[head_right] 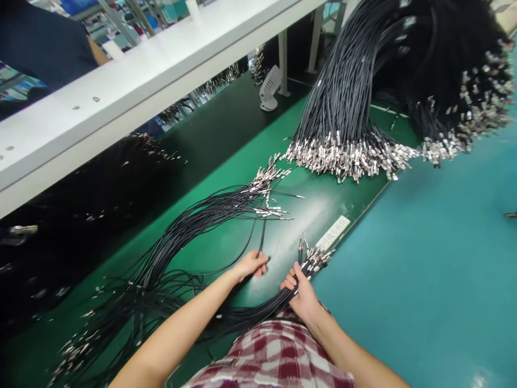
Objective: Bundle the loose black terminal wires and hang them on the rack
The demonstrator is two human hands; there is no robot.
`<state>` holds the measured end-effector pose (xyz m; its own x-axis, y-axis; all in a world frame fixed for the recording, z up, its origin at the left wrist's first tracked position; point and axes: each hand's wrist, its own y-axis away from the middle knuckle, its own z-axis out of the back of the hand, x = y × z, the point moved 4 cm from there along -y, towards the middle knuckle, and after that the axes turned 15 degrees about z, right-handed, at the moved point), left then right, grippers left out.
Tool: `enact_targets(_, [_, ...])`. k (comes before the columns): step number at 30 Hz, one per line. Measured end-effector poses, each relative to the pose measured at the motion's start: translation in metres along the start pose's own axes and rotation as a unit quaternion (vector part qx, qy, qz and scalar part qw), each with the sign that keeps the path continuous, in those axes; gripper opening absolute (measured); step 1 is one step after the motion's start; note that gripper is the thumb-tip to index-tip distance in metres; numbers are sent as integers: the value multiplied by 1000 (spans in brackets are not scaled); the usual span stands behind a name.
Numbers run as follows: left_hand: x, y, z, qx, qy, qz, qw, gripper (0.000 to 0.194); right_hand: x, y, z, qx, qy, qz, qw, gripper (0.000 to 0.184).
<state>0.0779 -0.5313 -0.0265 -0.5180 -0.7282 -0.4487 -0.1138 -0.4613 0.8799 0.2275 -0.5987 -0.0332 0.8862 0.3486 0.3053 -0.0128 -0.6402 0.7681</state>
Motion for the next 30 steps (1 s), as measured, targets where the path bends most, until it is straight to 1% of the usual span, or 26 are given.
enact_targets(1, [-23,-2,6,-31,52,-27,998,36,0,1,0,-4,1,0,1000,40])
enact_targets(2, [-42,-1,13,-59,81,-62,993,37,1,1,0,-5,2,0,1000,39])
enact_targets(3, [-56,5,19,-64,85,-98,990,38,1,2,0,-5,1,-1,1000,39])
enact_targets(4, [-64,12,21,-41,70,-133,988,40,1,2,0,-3,-1,-2,1000,39])
enact_targets(5, [-65,21,22,2,48,-166,985,43,1,2,-1,-3,-4,-2,1000,38])
enact_targets(6, [-59,31,19,53,20,-191,980,47,2,2,-1,-3,-7,-1,1000,36])
enact_targets(7, [-47,40,15,98,-7,-204,974,51,2,2,0,-6,-7,1,1000,33])
enact_targets(8, [-31,47,10,126,-25,-201,971,54,3,1,0,-13,-5,7,1000,29])
enact_targets(9, [-12,51,5,135,-28,-184,973,57,3,1,1,-19,-1,13,1000,24])
enact_targets(11, [26,54,-5,126,9,-142,982,59,5,0,3,-19,4,20,1000,14])
enact_targets(12, [42,53,-11,123,39,-121,984,59,6,0,3,-13,4,20,1000,11])
enact_targets(13, [55,52,-16,124,68,-102,985,59,6,0,3,-4,4,18,1000,12])
enact_targets(14, [64,51,-20,127,94,-87,984,58,7,1,3,6,5,18,1000,17])
enact_targets(16, [73,49,-27,123,126,-75,981,56,8,3,2,18,19,21,999,28])
enact_targets(17, [74,49,-29,119,133,-75,981,56,9,4,1,23,30,25,999,33])
enact_targets(19, [72,53,-35,105,122,-83,983,54,9,6,-2,44,46,34,997,36])
enact_targets(20, [70,56,-37,89,101,-93,986,52,8,7,-4,56,51,40,996,34])
enact_targets(22, [63,65,-41,30,12,-129,991,46,8,8,-5,66,75,56,993,28])
enact_targets(23, [58,69,-42,-6,-57,-155,986,42,7,8,-3,60,97,65,991,26])
enact_targets(24, [51,73,-41,-41,-135,-180,974,40,8,8,-1,52,123,76,988,27])
enact_targets(25, [44,75,-38,-77,-209,-198,955,39,8,7,2,44,148,89,984,31])
enact_targets(26, [36,74,-30,-117,-268,-209,933,38,9,7,5,40,171,101,979,35])
enact_targets(27, [29,71,-19,-167,-308,-209,913,35,10,6,7,43,190,109,975,38])
enact_targets(28, [22,66,-5,-226,-333,-195,894,31,11,6,9,47,203,114,971,39])
enact_targets(29, [16,59,12,-289,-347,-167,876,27,11,5,11,49,213,114,969,39])
enact_targets(30, [13,50,27,-337,-361,-130,860,25,11,4,13,46,217,106,969,39])
